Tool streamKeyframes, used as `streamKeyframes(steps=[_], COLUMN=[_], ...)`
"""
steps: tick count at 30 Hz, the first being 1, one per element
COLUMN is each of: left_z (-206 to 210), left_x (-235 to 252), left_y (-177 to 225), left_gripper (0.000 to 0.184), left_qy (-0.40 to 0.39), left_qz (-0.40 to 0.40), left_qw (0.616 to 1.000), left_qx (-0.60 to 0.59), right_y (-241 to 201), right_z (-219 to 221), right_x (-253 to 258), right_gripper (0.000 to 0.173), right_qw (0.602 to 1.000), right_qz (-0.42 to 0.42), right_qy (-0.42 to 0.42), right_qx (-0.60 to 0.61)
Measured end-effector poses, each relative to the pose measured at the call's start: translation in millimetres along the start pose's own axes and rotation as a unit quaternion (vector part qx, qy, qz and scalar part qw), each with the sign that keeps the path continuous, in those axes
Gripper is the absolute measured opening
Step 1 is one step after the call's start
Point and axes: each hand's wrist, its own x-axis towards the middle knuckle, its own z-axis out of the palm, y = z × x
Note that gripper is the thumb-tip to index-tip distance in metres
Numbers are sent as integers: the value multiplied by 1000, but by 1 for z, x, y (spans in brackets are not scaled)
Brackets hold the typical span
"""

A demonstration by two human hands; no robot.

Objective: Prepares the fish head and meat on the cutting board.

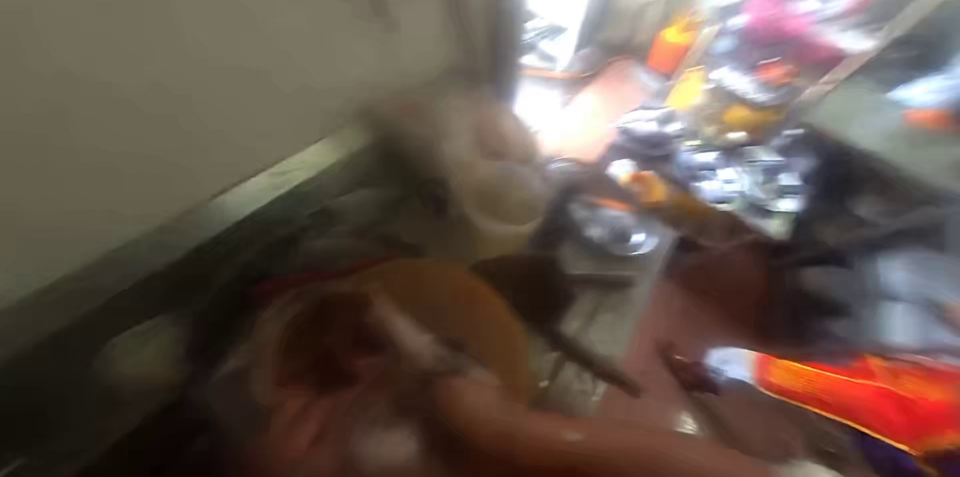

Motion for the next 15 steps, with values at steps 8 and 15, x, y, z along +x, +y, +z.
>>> streamKeyframes(steps=[8,15], left_z=[5,2], left_x=[-11,-4], left_y=[-25,-25], left_gripper=[24,24], left_qy=[102,106], left_qz=[-145,-178], left_qw=[981,972], left_qx=[-75,-109], right_y=[6,-29], right_z=[14,4], right_x=[12,30], right_gripper=[49,28], right_qw=[998,993], right_qz=[0,-27], right_qy=[-28,-72], right_qx=[-55,-94])
